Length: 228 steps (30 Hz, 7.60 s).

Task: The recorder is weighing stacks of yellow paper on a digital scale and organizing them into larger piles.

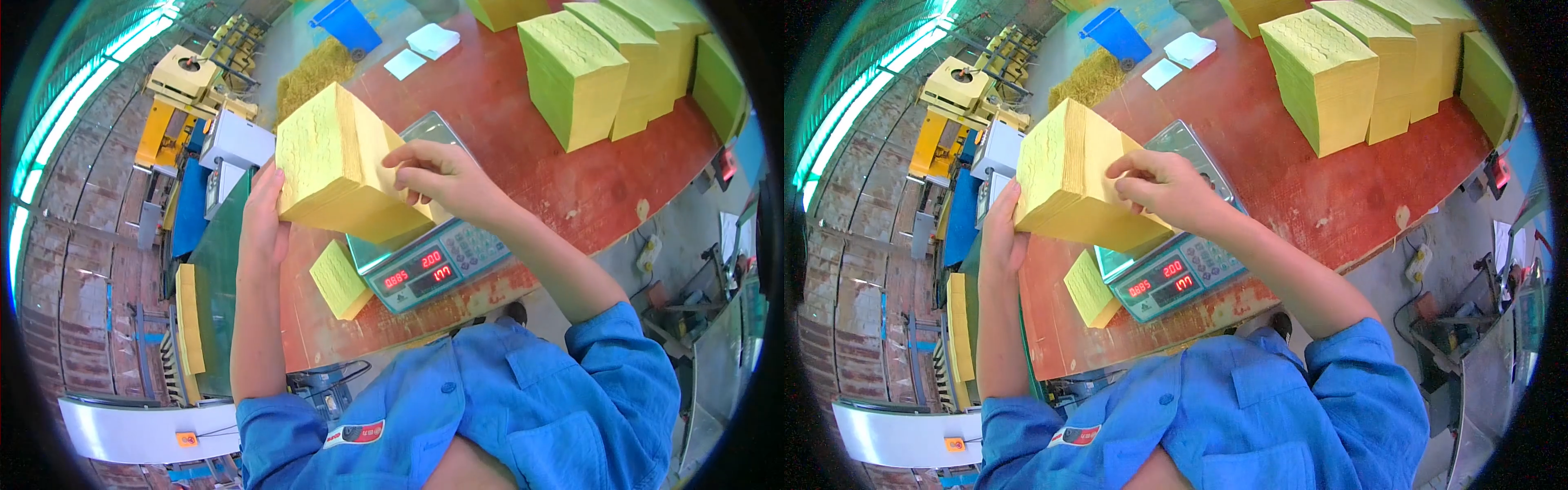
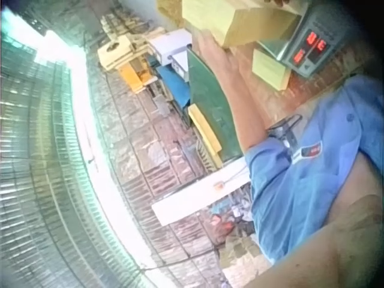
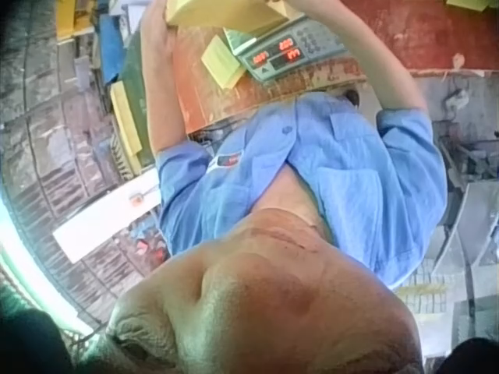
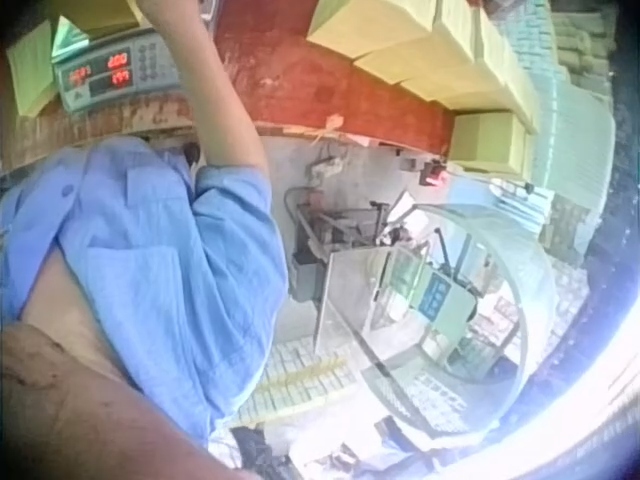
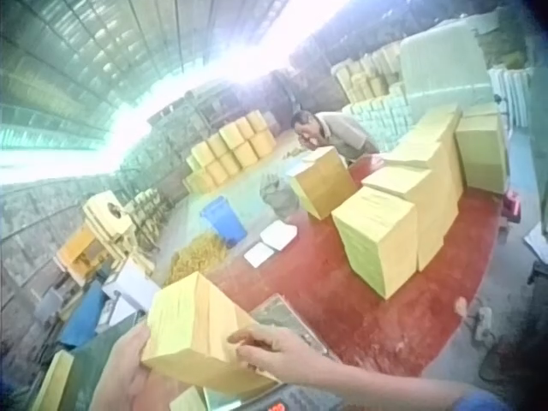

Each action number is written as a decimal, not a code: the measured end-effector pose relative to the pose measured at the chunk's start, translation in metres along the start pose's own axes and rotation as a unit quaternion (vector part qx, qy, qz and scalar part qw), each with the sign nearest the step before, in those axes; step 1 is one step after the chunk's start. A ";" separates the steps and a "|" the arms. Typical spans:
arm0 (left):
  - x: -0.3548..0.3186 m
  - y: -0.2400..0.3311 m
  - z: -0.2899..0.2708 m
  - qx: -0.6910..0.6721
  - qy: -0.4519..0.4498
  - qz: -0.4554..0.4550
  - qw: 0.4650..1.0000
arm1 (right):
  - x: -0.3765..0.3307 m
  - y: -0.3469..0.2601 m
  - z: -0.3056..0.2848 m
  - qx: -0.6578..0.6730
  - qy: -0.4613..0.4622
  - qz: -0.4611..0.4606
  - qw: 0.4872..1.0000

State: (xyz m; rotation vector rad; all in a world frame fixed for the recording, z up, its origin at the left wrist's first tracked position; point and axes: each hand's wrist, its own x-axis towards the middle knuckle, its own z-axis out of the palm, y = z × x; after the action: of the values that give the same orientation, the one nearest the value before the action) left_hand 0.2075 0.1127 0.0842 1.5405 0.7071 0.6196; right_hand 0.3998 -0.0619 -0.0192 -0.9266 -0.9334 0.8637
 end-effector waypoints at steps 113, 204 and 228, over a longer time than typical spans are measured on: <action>0.035 0.013 -0.057 0.133 -0.137 0.037 0.981 | 0.075 -0.068 0.066 -0.373 0.127 -0.086 0.915; 0.030 0.022 -0.071 0.000 -0.192 -0.313 0.930 | -0.109 0.096 0.017 0.077 0.148 0.144 0.976; -0.217 -0.253 -0.287 -0.426 0.197 -0.049 0.882 | 0.026 0.114 0.255 -0.296 -0.147 0.260 0.907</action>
State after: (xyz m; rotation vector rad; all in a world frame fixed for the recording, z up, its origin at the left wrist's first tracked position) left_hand -0.1694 0.1524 -0.1384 0.5580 0.6714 1.0142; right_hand 0.1522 0.0683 -0.0401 -1.6528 -1.2717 1.2224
